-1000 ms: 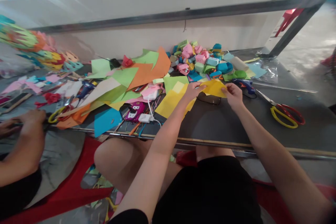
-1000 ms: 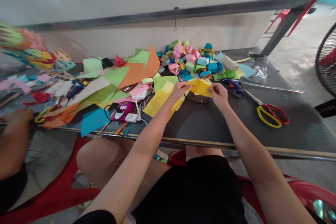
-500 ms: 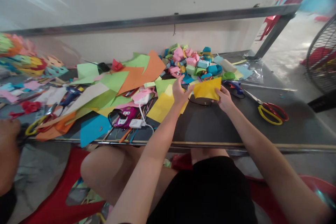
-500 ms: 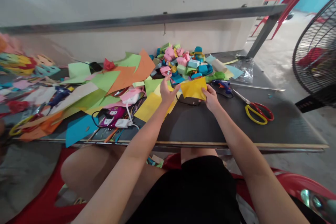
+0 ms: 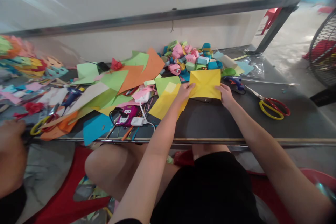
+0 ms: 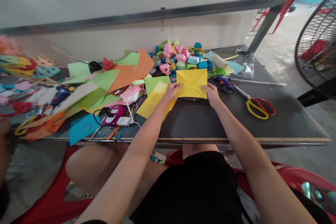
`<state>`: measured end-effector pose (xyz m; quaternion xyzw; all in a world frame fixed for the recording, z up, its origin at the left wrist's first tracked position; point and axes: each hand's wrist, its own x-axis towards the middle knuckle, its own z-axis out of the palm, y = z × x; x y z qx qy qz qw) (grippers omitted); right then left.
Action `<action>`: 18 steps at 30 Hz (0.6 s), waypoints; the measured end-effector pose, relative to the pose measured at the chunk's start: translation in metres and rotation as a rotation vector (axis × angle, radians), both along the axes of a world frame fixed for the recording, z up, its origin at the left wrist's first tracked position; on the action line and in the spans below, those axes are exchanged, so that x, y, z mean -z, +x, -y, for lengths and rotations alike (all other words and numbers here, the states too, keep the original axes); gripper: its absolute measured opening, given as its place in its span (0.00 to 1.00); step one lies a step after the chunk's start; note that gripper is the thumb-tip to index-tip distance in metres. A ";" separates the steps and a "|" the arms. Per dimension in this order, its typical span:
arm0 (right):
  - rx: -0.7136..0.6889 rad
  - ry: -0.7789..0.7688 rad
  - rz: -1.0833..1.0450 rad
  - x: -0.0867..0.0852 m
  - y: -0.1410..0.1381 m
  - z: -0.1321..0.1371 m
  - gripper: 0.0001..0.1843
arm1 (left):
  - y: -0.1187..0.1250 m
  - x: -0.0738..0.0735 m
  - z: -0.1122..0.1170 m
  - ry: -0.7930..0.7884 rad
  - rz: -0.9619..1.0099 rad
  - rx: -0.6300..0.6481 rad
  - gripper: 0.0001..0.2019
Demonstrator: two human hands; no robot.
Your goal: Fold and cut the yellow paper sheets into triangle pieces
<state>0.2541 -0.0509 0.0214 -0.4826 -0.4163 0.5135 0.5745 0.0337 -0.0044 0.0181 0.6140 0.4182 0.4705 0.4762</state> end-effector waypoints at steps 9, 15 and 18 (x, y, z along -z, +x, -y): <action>-0.088 -0.028 0.005 0.003 0.007 -0.001 0.23 | -0.006 0.003 0.001 -0.053 0.047 0.080 0.22; -0.229 -0.003 0.025 0.000 0.012 0.003 0.24 | -0.016 0.001 0.002 -0.173 0.153 0.253 0.21; -0.270 0.047 0.114 -0.006 0.019 0.006 0.20 | -0.018 -0.005 0.004 -0.204 0.236 0.261 0.21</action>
